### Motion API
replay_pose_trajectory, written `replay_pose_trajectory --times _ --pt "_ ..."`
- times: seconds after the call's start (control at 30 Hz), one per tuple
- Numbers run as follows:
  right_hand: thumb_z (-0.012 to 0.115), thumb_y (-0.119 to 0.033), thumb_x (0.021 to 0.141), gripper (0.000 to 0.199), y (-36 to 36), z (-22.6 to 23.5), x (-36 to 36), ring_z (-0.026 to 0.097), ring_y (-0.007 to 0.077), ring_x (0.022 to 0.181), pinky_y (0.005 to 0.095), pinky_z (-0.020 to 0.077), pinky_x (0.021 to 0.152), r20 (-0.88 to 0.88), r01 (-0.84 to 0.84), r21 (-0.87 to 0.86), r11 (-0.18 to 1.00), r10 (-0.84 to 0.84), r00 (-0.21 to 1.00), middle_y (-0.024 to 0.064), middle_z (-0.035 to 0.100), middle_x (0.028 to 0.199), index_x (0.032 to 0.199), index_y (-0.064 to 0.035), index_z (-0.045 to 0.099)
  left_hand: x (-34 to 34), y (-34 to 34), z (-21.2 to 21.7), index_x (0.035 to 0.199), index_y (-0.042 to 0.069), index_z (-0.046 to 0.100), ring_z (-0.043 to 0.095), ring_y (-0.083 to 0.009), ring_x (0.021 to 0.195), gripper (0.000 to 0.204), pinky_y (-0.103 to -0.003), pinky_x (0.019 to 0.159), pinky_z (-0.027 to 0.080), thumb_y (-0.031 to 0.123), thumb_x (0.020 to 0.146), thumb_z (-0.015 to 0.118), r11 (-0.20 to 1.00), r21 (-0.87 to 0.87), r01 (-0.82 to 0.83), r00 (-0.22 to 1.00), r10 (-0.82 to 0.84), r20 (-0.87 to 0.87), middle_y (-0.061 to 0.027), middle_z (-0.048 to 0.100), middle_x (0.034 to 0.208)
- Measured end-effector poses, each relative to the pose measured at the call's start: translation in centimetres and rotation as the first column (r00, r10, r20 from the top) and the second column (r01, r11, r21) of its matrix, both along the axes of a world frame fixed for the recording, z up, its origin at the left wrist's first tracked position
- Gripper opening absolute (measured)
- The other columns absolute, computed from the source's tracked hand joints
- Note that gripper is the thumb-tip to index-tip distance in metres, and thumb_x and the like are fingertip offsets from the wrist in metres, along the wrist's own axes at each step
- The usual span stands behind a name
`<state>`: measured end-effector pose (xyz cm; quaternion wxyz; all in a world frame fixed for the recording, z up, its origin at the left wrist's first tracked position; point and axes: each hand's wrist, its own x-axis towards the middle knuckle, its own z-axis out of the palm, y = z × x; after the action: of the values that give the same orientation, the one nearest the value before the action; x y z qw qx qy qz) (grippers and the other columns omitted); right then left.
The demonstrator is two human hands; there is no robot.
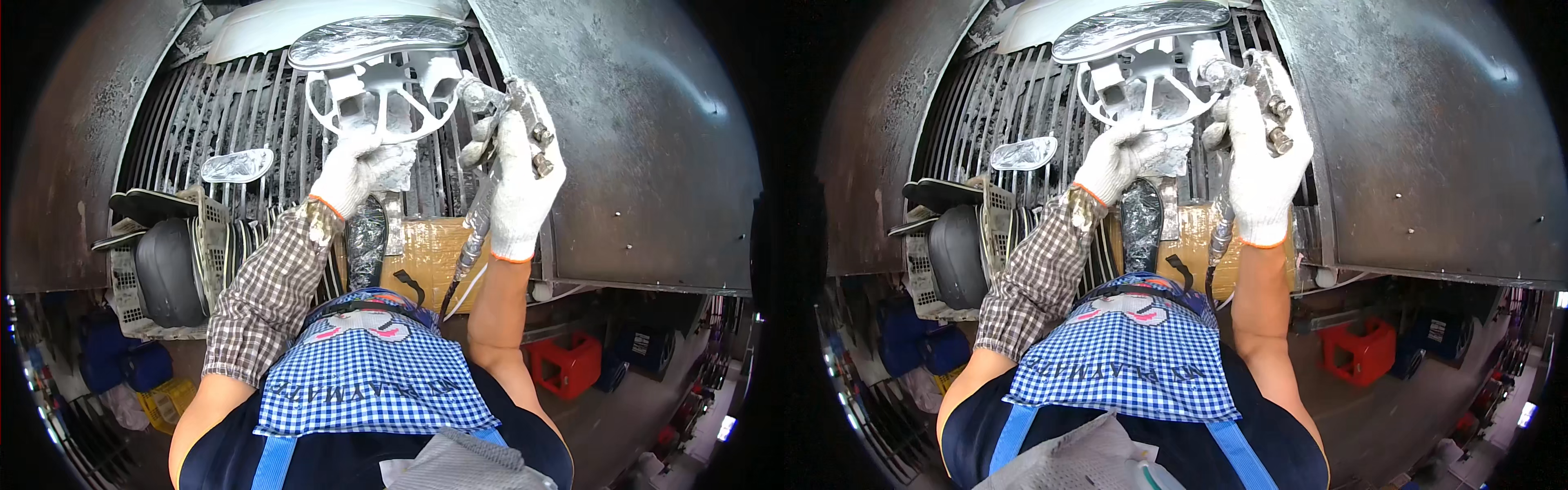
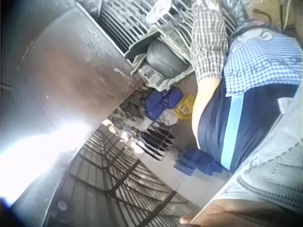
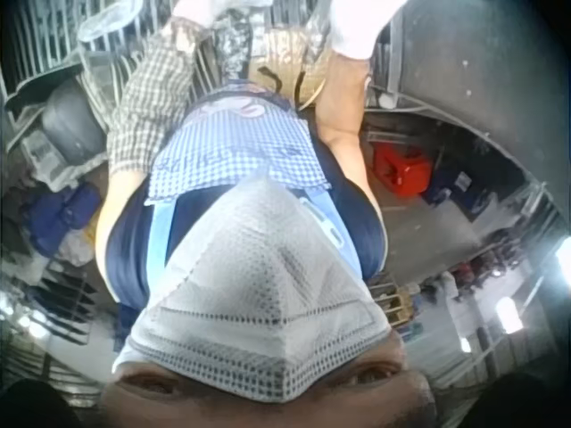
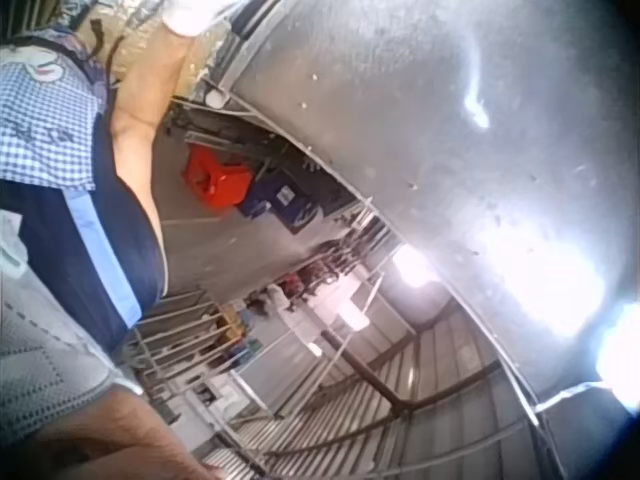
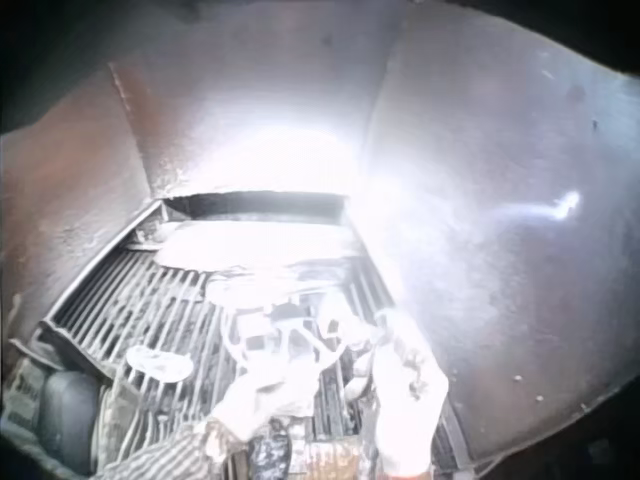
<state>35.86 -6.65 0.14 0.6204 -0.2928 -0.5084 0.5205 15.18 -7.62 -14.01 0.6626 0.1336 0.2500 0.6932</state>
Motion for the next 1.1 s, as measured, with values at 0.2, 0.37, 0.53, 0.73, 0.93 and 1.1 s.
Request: replay_pose_trajectory --times 0.2,0.37,0.53,0.73,0.93,1.1 --pt "0.061 -0.008 0.104 0.044 0.9 0.3 1.2 0.061 0.0085 0.065 0.0237 0.0516 0.058 -0.089 0.047 -0.015 0.999 -0.048 0.995 0.0067 0.069 0.087 0.146 0.003 0.052 -0.7 -0.4 0.5 0.124 -0.01 0.05 0.062 -0.0496 0.123 0.029 -0.062 0.104 0.057 0.003 0.098 0.055 1.0 -0.012 0.008 0.997 -0.007 0.081 -0.0325 0.062 0.125" --pt "0.061 -0.007 0.104 0.045 1.3 -0.1 2.4 0.06 0.0074 0.067 0.0222 0.0517 0.059 -0.051 0.165 0.017 0.986 -0.164 0.985 0.0069 0.069 0.09 0.146 0.0037 0.051 -1.0 -1.0 1.8 0.115 -0.012 0.056 0.057 -0.0547 0.127 0.023 -0.062 0.108 0.053 0.003 0.097 0.055 0.999 -0.034 -0.004 1.0 0.004 -0.012 -0.0322 0.064 0.119" --pt "0.062 -0.008 0.104 0.046 -0.2 0.2 3.1 0.061 0.0068 0.069 0.0221 0.0518 0.06 0.008 0.056 -0.01 0.998 -0.056 0.998 0.0069 0.07 0.091 0.147 0.0051 0.05 -1.9 -1.6 2.4 0.127 -0.01 0.056 0.063 -0.0437 0.122 0.032 -0.056 0.105 0.055 0.006 0.1 0.056 0.998 0.003 0.062 0.997 -0.062 0.049 -0.0288 0.064 0.125" --pt "0.062 -0.009 0.104 0.047 -0.3 0.1 3.4 0.062 0.0071 0.068 0.0218 0.0525 0.061 -0.069 0.14 -0.025 0.99 -0.141 0.988 0.0079 0.07 0.092 0.147 0.0049 0.05 -4.5 -1.2 -0.1 0.125 -0.01 0.058 0.069 -0.0404 0.109 0.031 -0.052 0.098 0.06 0.009 0.1 0.06 0.992 -0.101 -0.07 0.995 0.063 -0.072 -0.0286 0.067 0.118" --pt "0.062 -0.008 0.104 0.045 -1.1 -0.1 4.9 0.061 0.0072 0.069 0.0228 0.0537 0.061 -0.029 0.173 -0.032 0.984 -0.174 0.984 0.0073 0.07 0.091 0.146 0.0038 0.052 -7.5 -1.2 -1.5 0.121 -0.01 0.06 0.072 -0.0373 0.102 0.028 -0.047 0.09 0.064 0.009 0.1 0.061 0.988 -0.098 -0.12 0.987 0.108 -0.121 -0.0279 0.069 0.116" --pt "0.061 -0.008 0.104 0.043 -2.1 0.1 5.9 0.062 0.008 0.071 0.0232 0.0544 0.061 -0.043 0.077 -0.062 0.995 -0.08 0.996 0.0085 0.07 0.093 0.145 0.0033 0.054 -9.6 -0.7 -1.7 0.123 -0.01 0.06 0.071 -0.0399 0.106 0.029 -0.05 0.09 0.063 0.009 0.1 0.06 0.975 -0.104 -0.198 0.978 0.188 -0.095 -0.0287 0.068 0.119"
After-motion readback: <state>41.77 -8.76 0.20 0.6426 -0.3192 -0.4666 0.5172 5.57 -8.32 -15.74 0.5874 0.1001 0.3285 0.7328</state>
